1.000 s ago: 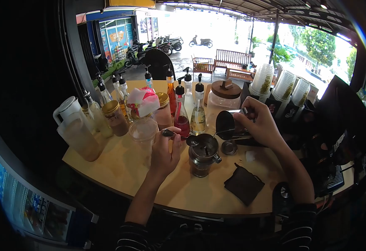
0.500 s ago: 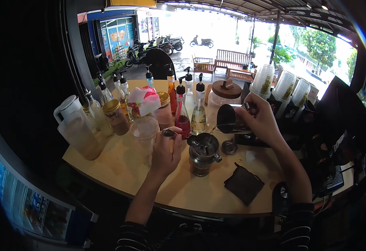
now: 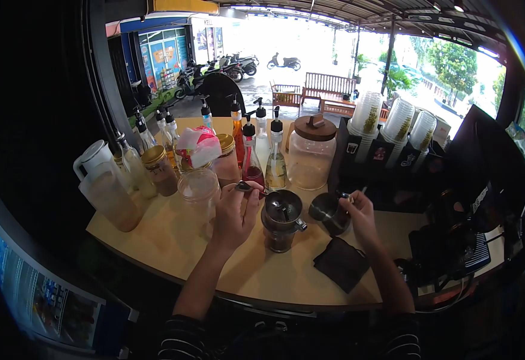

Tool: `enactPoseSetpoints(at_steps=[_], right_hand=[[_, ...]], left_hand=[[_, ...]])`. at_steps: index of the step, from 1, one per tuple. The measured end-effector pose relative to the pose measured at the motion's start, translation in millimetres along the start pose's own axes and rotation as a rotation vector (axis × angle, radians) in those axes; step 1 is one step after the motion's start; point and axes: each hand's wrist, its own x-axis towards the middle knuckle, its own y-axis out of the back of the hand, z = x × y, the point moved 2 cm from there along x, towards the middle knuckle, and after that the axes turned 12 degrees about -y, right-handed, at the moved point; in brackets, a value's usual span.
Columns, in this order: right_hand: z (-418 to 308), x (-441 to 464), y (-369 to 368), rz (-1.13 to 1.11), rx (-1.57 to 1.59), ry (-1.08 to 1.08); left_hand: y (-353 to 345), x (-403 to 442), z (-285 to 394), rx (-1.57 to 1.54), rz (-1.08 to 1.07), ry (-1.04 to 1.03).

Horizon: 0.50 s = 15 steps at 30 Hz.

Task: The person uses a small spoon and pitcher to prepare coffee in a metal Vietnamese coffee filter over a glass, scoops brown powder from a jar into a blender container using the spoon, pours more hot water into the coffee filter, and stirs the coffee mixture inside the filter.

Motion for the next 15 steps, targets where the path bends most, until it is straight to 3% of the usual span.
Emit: enactPoseSetpoints(at_steps=[4,7,15], right_hand=[[41,-7,3,0.072,0.138,-0.089],[59,-13,1,0.139,0.244,-0.191],[101,-13,-4,0.171,0.265,-0.127]], left_hand=[[-1,5,4,-0.008,-0.014,0.012],[-1,5,6,-0.059,-0.057,0.139],[-7,-3,-2,-0.066,-0.008,0.058]])
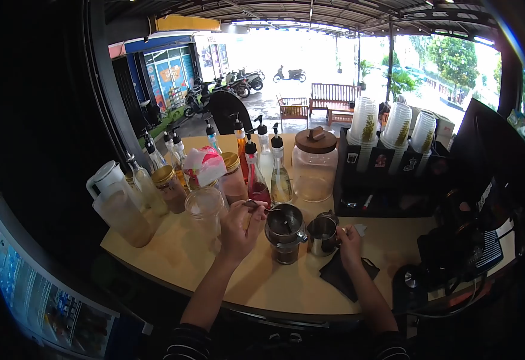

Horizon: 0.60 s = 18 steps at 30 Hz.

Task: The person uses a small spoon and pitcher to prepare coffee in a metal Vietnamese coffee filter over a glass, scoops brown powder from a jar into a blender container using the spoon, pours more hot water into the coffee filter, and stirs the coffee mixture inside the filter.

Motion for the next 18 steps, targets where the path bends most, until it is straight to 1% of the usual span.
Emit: enactPoseSetpoints(at_steps=[2,3,4,6,7,9,10,12,13,15,16,18], right_hand=[[0,-3,0,0.000,-0.127,-0.019],[1,-4,0,-0.004,-0.185,0.026],[0,-3,0,-0.004,-0.187,0.027],[-8,-8,-2,0.083,-0.386,0.103],[-15,-11,-4,0.084,-0.392,0.109],[-46,-27,-17,0.261,-0.847,0.747],[-62,-37,-30,0.262,-0.849,0.756],[-94,-61,-66,0.002,-0.632,0.730],[-106,-68,-79,0.011,-0.630,0.738],[-119,-81,-102,-0.254,-0.632,0.769],[-119,-80,-106,-0.252,-0.634,0.761],[-118,-76,-113,-0.329,-0.770,0.806]], left_hand=[[-2,-4,-4,0.012,0.008,-0.032],[-4,-4,-5,0.020,0.012,-0.058],[-5,-4,-5,0.018,0.015,-0.058],[-9,-3,-2,0.015,-0.016,-0.064],[-10,-1,1,0.011,-0.009,-0.065],[-12,5,13,0.069,-0.053,-0.199],[-13,7,15,0.068,-0.046,-0.203],[-21,8,22,0.117,-0.208,-0.347],[-27,6,23,0.201,-0.263,-0.394],[-35,3,26,0.180,-0.288,-0.418],[-38,-2,27,0.165,-0.311,-0.435],[-35,-8,23,0.169,-0.286,-0.428]])
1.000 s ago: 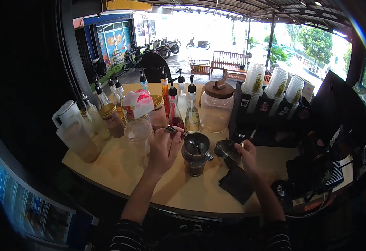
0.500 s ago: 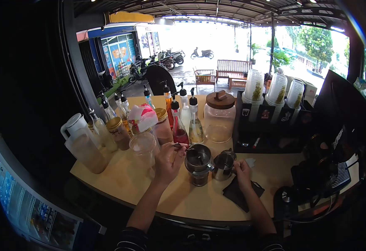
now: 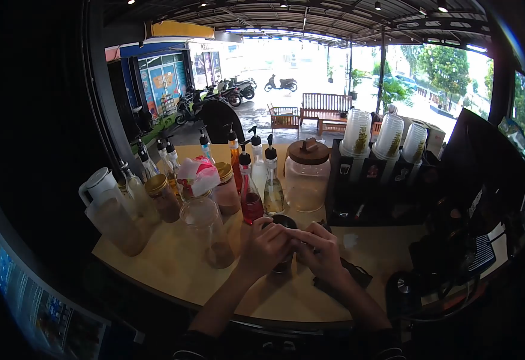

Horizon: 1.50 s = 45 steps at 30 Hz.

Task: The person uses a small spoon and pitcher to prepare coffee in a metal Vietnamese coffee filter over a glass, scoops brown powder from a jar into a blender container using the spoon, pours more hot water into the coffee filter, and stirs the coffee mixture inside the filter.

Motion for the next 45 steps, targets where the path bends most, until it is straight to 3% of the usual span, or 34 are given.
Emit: enactPoseSetpoints(at_steps=[3,5,6,8,12,14,16,20,22,26,32,36,38,42,45], right_hand=[[0,-1,-2,-0.020,-0.040,-0.025],[2,-2,-2,0.020,-0.145,0.047],[2,-3,-2,0.066,-0.245,0.116],[2,-3,-3,0.082,-0.236,0.089],[7,0,-11,0.028,-0.160,0.078],[5,-4,-12,-0.078,-0.073,0.032],[8,-6,-9,-0.074,-0.082,0.092],[5,-1,0,0.000,0.024,-0.011],[0,1,4,-0.063,0.060,-0.017],[-1,6,11,-0.082,0.131,-0.130],[-5,8,10,-0.159,0.063,-0.029],[-6,15,12,-0.092,0.088,-0.021],[-10,15,11,-0.286,0.053,-0.024],[-6,20,15,-0.240,0.143,-0.113],[-8,23,16,-0.359,0.113,-0.124]], left_hand=[[10,-10,-5,-0.035,0.068,0.133],[16,-18,-8,-0.320,0.242,0.471],[13,-24,-12,-0.317,0.242,0.475],[-7,-44,-25,-0.346,0.037,0.504],[-25,-40,-28,-0.448,0.086,0.637],[-28,-41,-30,-0.394,0.166,0.628],[-25,-39,-31,-0.460,0.194,0.640],[-18,-27,-23,-0.411,0.135,0.618],[-16,-20,-22,-0.639,0.282,0.644],[-21,-30,-30,-0.519,0.178,0.564],[-22,-27,-35,-0.618,0.252,0.490],[-15,-23,-34,-0.616,0.200,0.449],[-13,-24,-35,-0.605,0.172,0.426],[-12,-25,-38,-0.576,0.079,0.398],[-8,-23,-38,-0.516,0.039,0.350]])
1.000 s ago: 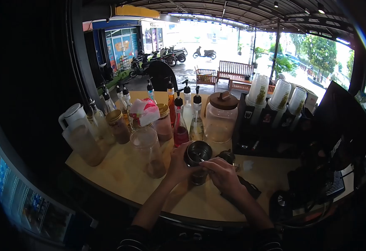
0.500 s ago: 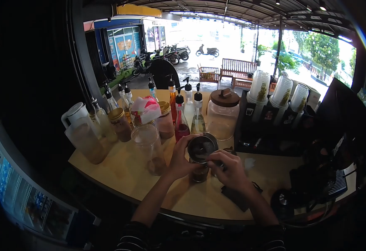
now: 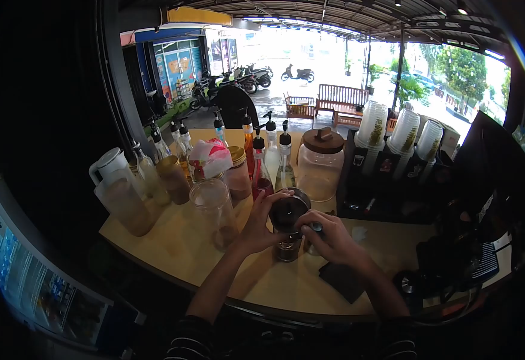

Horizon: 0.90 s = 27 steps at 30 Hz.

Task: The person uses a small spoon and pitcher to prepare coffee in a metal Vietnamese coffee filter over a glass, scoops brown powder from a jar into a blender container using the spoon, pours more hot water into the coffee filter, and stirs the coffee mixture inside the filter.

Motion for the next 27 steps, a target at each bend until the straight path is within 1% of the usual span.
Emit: enactPoseSetpoints(at_steps=[2,3,4,5,6,8,11,13,15,16,17,19,20,21,23,24,25,27], right_hand=[[4,0,6,-0.042,-0.028,0.028],[2,0,8,-0.040,-0.028,0.027],[-1,0,10,-0.055,0.020,-0.033],[-3,0,12,-0.071,0.067,-0.092],[-5,1,14,-0.071,0.068,-0.095],[-7,2,17,-0.106,-0.021,-0.034],[-2,7,22,-0.043,-0.011,-0.020],[-3,4,20,-0.057,-0.035,0.013],[-9,0,21,-0.055,0.036,-0.069],[-4,-3,22,-0.016,0.157,-0.140],[-1,-5,22,-0.017,0.157,-0.147],[5,-8,28,0.166,0.467,-0.081],[9,-9,31,0.238,0.495,-0.035],[10,-11,33,0.238,0.493,-0.041],[13,-18,43,0.424,0.621,-0.020],[15,-23,48,0.487,0.649,-0.013],[18,-27,52,0.488,0.648,-0.018],[26,-40,63,0.579,0.603,-0.020]], left_hand=[[4,2,4,0.029,-0.017,-0.023],[5,3,6,0.100,-0.059,-0.015],[6,3,9,0.170,-0.099,-0.004],[7,4,10,0.167,-0.099,-0.002],[9,6,11,0.214,-0.139,0.013],[10,8,12,0.256,-0.183,0.025],[12,11,15,0.285,-0.202,0.008],[14,14,18,0.330,-0.223,-0.044],[15,18,23,0.345,-0.207,-0.018],[16,18,24,0.364,-0.189,0.009],[15,19,23,0.358,-0.191,0.013],[14,19,16,0.189,-0.049,0.109],[13,22,12,0.151,-0.040,0.128],[13,24,11,0.145,-0.040,0.131],[16,28,9,0.092,0.001,0.183],[18,32,15,0.173,0.037,0.113],[19,34,17,0.170,0.036,0.116],[18,34,17,0.097,0.067,0.150]])
